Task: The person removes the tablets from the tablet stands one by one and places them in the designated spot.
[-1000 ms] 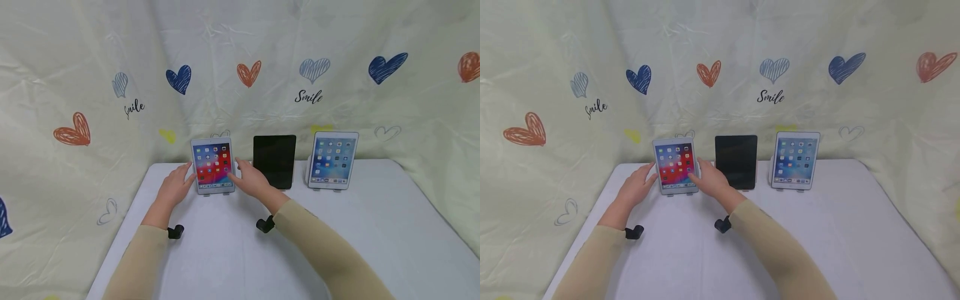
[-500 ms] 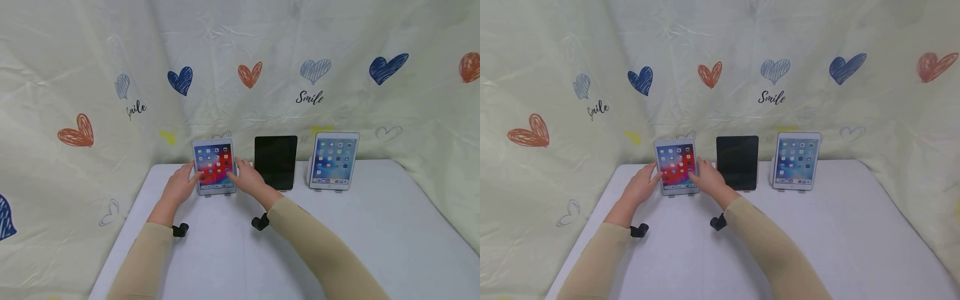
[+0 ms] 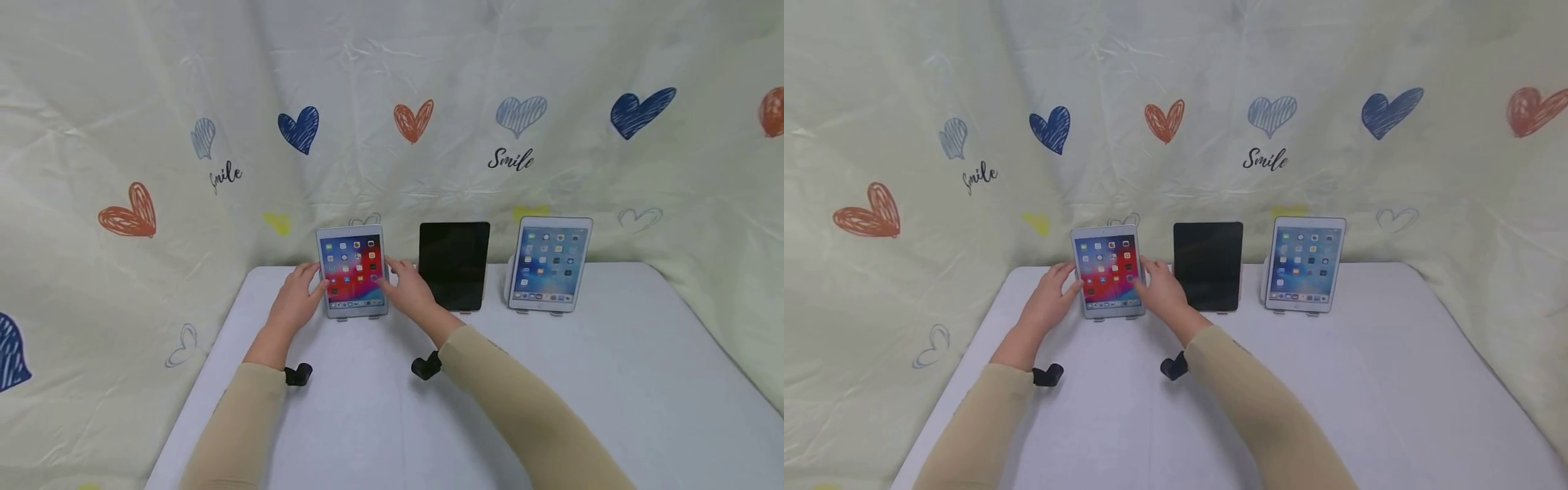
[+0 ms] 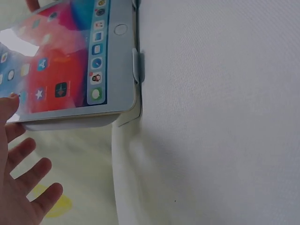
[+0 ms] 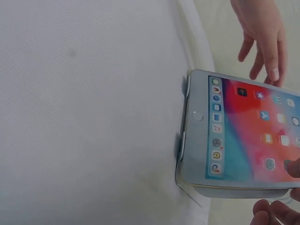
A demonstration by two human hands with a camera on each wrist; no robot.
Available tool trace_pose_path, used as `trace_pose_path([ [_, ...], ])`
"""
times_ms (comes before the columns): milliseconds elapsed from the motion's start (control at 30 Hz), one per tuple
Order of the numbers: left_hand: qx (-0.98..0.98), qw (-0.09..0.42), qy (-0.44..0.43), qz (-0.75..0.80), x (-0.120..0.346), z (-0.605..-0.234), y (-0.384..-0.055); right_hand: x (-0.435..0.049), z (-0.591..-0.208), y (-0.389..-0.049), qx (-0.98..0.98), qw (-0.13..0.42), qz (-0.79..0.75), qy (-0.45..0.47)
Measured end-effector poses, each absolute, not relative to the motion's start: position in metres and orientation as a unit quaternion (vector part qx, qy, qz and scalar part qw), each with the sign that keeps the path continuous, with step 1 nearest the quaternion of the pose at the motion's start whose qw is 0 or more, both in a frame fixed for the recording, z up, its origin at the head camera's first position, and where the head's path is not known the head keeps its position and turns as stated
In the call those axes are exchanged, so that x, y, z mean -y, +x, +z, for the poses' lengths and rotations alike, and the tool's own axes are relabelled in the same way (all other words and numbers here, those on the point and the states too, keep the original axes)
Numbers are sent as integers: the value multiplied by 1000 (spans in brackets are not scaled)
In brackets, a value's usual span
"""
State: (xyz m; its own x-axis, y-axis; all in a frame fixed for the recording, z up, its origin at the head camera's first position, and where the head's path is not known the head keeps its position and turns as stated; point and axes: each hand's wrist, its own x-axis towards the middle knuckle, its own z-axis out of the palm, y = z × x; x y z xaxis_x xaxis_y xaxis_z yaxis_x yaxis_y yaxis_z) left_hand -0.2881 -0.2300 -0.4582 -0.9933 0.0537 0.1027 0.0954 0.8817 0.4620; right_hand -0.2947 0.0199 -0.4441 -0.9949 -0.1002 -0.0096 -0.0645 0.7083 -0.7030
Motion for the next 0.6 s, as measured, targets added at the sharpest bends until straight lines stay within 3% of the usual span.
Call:
trace_pose_path([
  [600,916,175,-14,-361,230,-473,-289,-15,-460,-291,-862,-65,-502,-19],
])
